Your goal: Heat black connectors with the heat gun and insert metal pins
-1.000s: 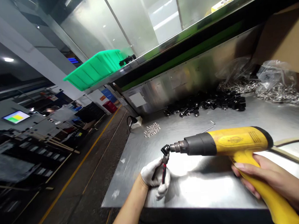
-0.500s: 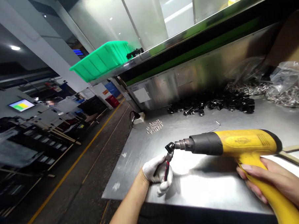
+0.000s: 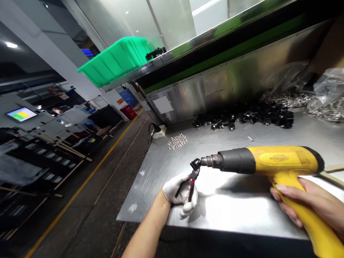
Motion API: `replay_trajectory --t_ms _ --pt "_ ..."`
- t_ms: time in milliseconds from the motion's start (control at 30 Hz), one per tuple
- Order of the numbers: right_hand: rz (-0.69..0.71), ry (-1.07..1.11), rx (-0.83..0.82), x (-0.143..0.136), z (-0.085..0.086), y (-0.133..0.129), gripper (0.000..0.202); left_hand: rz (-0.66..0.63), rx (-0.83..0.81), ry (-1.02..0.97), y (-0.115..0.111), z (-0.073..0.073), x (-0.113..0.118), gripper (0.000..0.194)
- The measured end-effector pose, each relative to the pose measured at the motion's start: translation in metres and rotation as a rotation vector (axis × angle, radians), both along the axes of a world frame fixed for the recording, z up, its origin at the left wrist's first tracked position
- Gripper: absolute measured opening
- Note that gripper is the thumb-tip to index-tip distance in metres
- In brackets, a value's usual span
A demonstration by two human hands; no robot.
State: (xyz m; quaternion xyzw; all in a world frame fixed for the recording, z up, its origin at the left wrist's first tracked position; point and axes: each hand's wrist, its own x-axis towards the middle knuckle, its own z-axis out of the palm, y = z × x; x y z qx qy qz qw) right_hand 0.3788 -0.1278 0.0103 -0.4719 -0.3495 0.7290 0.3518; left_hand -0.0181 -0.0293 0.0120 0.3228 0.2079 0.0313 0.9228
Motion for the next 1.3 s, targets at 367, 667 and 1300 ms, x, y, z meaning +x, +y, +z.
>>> replay_trajectory --t_ms 367,667,1300 --pt "-0.015 -0.007 0.002 -0.001 0.001 -0.001 0.035 0.034 -0.024 -0.023 -0.001 0.006 0.003 0.083" --pt "-0.019 -0.008 -0.008 0.001 -0.001 -0.002 0.035 0.075 -0.033 -0.007 -0.003 0.011 0.004 0.085" --pt "-0.003 -0.008 -0.027 0.004 -0.006 0.001 0.036 0.055 -0.014 -0.002 -0.003 0.011 0.007 0.081"
